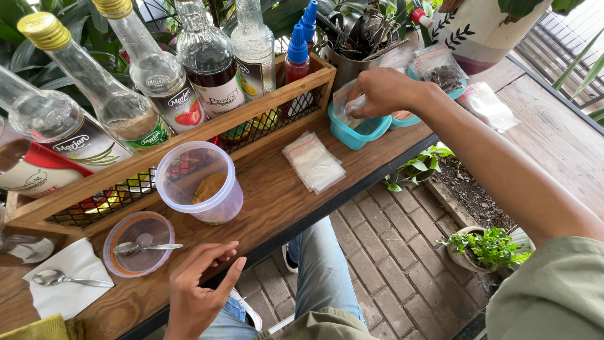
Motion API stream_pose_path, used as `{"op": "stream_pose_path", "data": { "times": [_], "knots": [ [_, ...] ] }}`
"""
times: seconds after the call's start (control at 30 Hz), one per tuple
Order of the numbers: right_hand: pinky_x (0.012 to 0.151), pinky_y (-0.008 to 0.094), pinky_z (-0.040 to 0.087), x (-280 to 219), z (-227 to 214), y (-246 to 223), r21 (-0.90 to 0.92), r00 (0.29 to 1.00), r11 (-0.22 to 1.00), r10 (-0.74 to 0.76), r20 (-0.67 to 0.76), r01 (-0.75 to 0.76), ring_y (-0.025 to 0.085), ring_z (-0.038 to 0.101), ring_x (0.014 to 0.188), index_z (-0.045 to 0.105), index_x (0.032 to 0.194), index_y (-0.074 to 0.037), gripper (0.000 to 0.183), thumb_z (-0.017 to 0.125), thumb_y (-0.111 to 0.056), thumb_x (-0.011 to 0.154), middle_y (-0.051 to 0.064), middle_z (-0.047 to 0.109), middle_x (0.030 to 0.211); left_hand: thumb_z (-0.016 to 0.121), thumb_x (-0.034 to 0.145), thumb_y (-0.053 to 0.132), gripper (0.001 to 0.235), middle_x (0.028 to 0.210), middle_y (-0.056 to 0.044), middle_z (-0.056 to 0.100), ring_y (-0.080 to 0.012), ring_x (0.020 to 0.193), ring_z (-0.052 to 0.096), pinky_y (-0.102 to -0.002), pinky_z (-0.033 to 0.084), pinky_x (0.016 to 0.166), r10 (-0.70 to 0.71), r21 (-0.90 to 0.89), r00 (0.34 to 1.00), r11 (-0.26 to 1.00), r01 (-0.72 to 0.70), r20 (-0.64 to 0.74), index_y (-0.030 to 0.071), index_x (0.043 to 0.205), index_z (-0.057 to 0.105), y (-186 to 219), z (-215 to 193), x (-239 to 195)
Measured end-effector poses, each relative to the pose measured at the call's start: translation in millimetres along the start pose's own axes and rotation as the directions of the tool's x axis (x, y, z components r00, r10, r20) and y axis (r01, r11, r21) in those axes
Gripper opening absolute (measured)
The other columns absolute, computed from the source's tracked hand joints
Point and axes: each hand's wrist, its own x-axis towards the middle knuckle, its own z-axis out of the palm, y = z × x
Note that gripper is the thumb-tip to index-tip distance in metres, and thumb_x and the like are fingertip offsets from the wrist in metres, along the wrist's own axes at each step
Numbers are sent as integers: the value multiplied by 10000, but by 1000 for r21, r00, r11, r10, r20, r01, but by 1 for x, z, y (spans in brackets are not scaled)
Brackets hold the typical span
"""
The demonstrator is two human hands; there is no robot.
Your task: The person uses a spoon to transfer brown powder from a purple cup into a small plastic bag, repeatedly topping off the bag before sealing it.
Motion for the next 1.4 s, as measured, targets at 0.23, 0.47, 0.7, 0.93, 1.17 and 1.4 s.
{"op": "stream_pose_path", "data": {
  "times": [0.23, 0.47, 0.7, 0.93, 1.17, 1.4],
  "knots": [
    [725, 501, 537, 2, 3, 4, -6, 997, 998, -62, -55, 62, 317, 700, 816, 817, 1100, -229, 268, 749, -398, 904, 43, 793, 916, 798, 827, 172, 199, 940, -13, 772, -75, 769, 730, -195, 577, 697, 17, 7, 1000, 1000, -17, -2, 94, 1009, 780, 2, -1, 1],
    [815, 483, 542, 2, 0, 11, -24, 993, 997, -79, -89, 77, 286, 715, 960, 800, 1155, -222, 316, 758, -381, 886, 20, 786, 1043, 799, 825, 162, 202, 946, -16, 772, -79, 781, 734, -194, 594, 724, 5, -19, 1000, 1000, -5, -11, 91, 1012, 779, 1, -1, 0],
    [1008, 476, 489, -4, -16, 22, -29, 956, 982, -187, -226, 185, 192, 740, 998, 828, 1071, -261, 221, 780, -352, 875, -63, 786, 1132, 796, 830, 157, 190, 919, -12, 765, -80, 767, 725, -191, 587, 714, 32, -17, 999, 999, -32, -19, 91, 1007, 774, 1, -2, 0],
    [1193, 639, 206, -60, -8, -21, -56, 781, 930, -337, -526, 364, 156, 746, 702, 803, 1007, -171, 71, 798, -223, 958, 3, 800, 985, 792, 832, 155, 199, 914, -25, 757, -90, 763, 727, -196, 605, 719, 25, -39, 999, 999, -27, -38, 82, 1016, 774, 0, -2, -3],
    [703, 372, 612, -82, 60, -78, -29, 702, 838, -474, -532, 544, 241, 720, 972, 760, 1154, -134, 233, 718, -222, 942, 93, 745, 1121, 790, 838, 178, 199, 929, -20, 753, -87, 781, 728, -202, 623, 734, 1, -73, 999, 997, -4, -37, 83, 1013, 783, -1, -7, -4],
    [836, 438, 561, -64, 107, -84, 5, 709, 825, -482, -515, 565, 301, 688, 1128, 748, 1191, -137, 291, 693, -292, 950, 96, 713, 1293, 765, 867, 176, 180, 909, -33, 738, -108, 783, 708, -226, 600, 714, 30, -68, 999, 997, -32, -27, 75, 1016, 765, 6, -10, -4]
  ]
}}
